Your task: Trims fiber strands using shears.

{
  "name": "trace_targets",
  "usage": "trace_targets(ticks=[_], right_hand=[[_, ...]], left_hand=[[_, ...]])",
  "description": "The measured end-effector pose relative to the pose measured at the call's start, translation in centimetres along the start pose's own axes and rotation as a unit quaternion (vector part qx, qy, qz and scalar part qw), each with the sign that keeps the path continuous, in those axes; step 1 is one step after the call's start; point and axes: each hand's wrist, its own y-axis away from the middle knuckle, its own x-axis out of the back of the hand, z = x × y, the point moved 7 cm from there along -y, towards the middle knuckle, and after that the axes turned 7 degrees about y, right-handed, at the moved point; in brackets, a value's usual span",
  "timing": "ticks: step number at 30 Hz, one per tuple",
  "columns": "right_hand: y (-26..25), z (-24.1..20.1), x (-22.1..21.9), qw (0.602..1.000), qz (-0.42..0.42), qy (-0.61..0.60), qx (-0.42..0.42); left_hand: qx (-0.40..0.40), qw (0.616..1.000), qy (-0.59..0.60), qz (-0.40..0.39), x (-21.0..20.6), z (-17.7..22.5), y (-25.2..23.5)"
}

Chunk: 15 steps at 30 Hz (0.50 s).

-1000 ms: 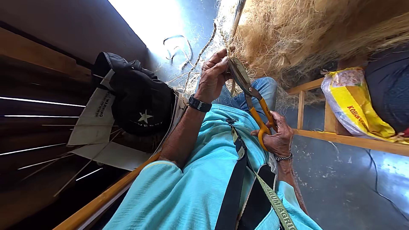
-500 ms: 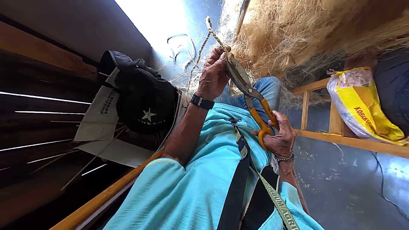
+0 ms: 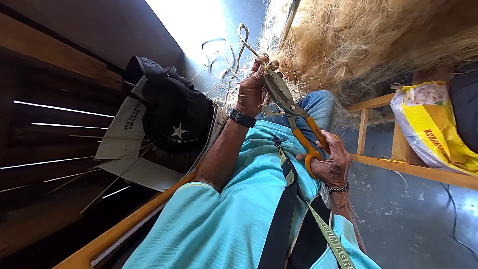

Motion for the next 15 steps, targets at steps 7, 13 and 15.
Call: trace_targets(ticks=[7, 13, 15], right_hand=[[0.2, 0.4, 0.2, 0.997, 0.025, 0.070, 0.004], [0.2, 0.1, 0.0, 0.994, 0.032, 0.102, 0.009], [0.2, -0.1, -0.2, 0.994, 0.034, 0.107, 0.017]], left_hand=[[-0.057, 0.987, -0.148, -0.035, 0.1, 1.6, -0.7], [-0.092, 0.907, -0.412, 0.006, -0.5, 5.1, -0.2], [-0.107, 0.891, -0.440, 0.017, -0.9, 5.9, 0.0]])
